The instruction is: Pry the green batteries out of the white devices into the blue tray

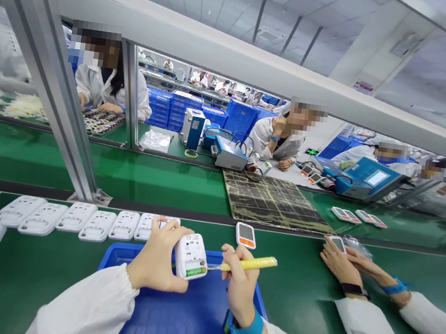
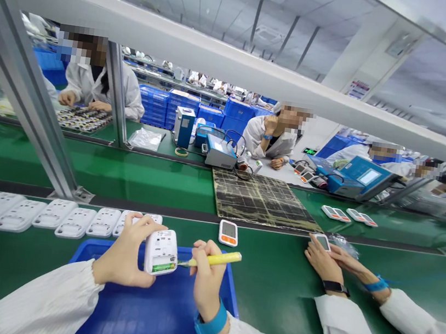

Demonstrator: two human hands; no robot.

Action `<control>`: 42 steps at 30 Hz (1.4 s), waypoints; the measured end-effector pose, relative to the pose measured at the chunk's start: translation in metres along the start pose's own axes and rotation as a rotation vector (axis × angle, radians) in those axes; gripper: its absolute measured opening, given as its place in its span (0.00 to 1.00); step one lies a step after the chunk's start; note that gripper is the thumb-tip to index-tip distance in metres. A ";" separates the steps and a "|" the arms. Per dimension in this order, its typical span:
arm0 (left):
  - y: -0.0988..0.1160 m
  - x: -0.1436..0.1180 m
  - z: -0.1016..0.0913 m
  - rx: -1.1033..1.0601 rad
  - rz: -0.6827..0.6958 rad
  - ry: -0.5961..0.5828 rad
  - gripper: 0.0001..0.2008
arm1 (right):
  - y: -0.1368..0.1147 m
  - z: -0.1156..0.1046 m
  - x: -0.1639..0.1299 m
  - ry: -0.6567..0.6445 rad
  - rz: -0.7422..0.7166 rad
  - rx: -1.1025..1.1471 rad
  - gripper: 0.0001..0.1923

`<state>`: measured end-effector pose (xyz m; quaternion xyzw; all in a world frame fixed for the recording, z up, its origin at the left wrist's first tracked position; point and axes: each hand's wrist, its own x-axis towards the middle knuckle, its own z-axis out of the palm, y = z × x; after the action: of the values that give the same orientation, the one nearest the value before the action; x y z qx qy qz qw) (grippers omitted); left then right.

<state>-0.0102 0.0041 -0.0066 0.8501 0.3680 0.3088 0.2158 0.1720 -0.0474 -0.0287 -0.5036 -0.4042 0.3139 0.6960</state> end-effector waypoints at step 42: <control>-0.005 0.000 0.004 0.228 0.031 0.056 0.36 | 0.008 0.011 0.007 -0.162 0.367 0.391 0.17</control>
<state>-0.0099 0.0063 -0.0125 0.8657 0.3936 0.2919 0.1024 0.1656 -0.0348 -0.0328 -0.3980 -0.2925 0.5459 0.6768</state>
